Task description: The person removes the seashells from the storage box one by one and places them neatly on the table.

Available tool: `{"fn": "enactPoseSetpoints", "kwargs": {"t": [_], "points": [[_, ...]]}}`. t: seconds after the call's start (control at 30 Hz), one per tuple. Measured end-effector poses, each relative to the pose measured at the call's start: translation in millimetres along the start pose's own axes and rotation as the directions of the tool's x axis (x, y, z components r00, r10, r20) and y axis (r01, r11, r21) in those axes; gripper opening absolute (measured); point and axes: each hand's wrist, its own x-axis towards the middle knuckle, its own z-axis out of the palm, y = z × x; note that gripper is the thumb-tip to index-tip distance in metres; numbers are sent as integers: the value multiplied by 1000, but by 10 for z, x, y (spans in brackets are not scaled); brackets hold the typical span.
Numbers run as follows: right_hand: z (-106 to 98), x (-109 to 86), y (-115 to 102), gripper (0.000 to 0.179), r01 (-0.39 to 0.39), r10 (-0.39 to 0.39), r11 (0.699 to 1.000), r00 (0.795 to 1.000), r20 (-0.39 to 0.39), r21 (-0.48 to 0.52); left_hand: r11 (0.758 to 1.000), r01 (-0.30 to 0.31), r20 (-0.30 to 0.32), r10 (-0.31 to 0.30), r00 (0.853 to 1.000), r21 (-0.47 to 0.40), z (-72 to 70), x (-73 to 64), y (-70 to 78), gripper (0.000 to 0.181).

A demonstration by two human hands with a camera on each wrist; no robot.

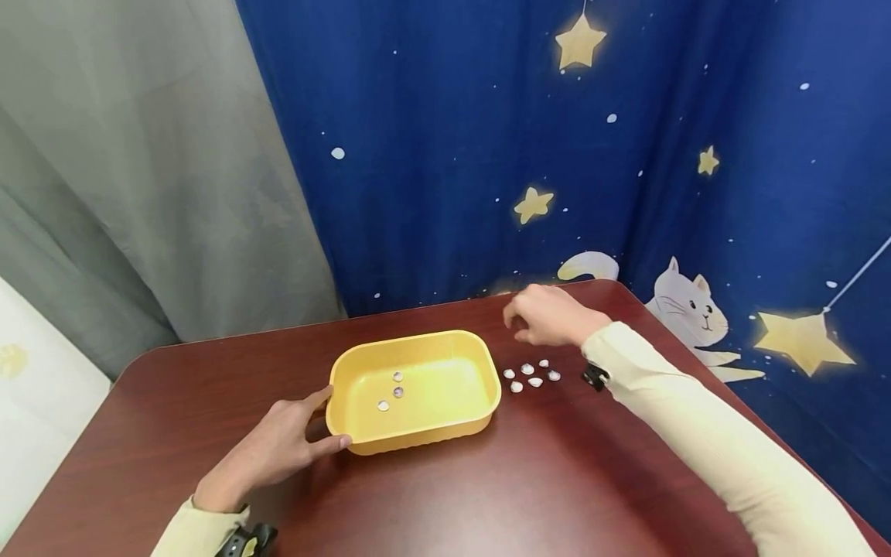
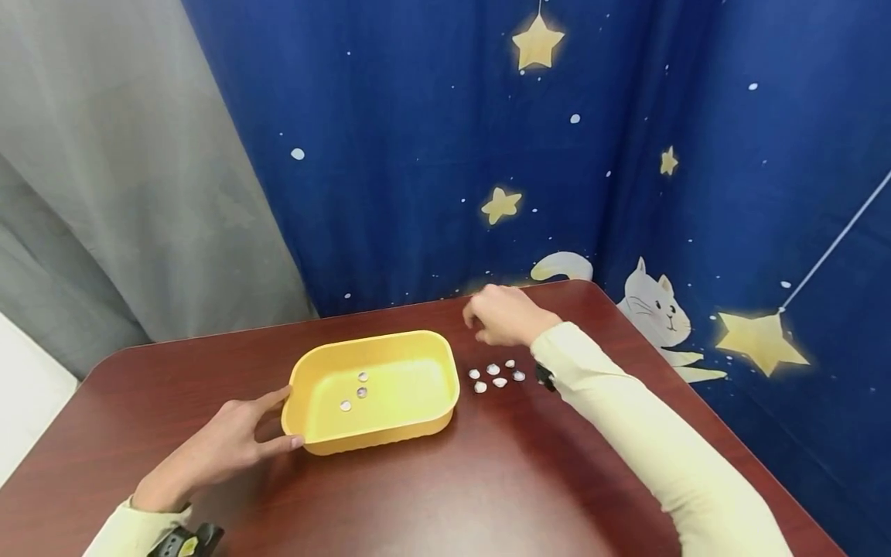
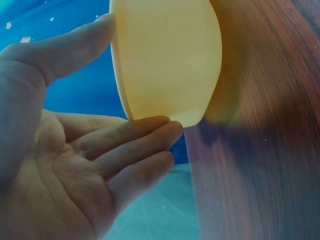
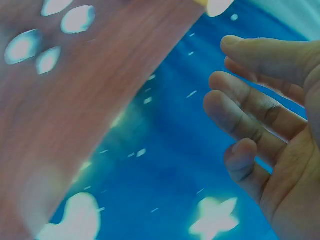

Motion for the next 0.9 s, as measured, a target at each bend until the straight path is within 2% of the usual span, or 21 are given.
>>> {"fn": "enactPoseSetpoints", "kwargs": {"t": [0.17,0.3,0.57,0.77,0.9], "points": [[-142,345,-293,7,77,-77,997,996,45,16,1000,3,-4,-3,1000,27,-45,-23,-4,95],[-140,558,-515,7,136,-138,990,988,74,29,999,-14,-24,15,1000,30,-35,-20,-2,93],[108,844,-823,20,179,-184,983,970,158,43,1000,-8,-22,8,1000,6,22,5,18,92],[277,1045,-1037,20,201,-209,978,966,153,61,1000,-2,-26,3,1000,9,-10,0,23,90],[407,1148,-1149,18,190,-197,980,966,169,56,1000,-25,-31,25,999,17,-16,-11,19,87]]}}
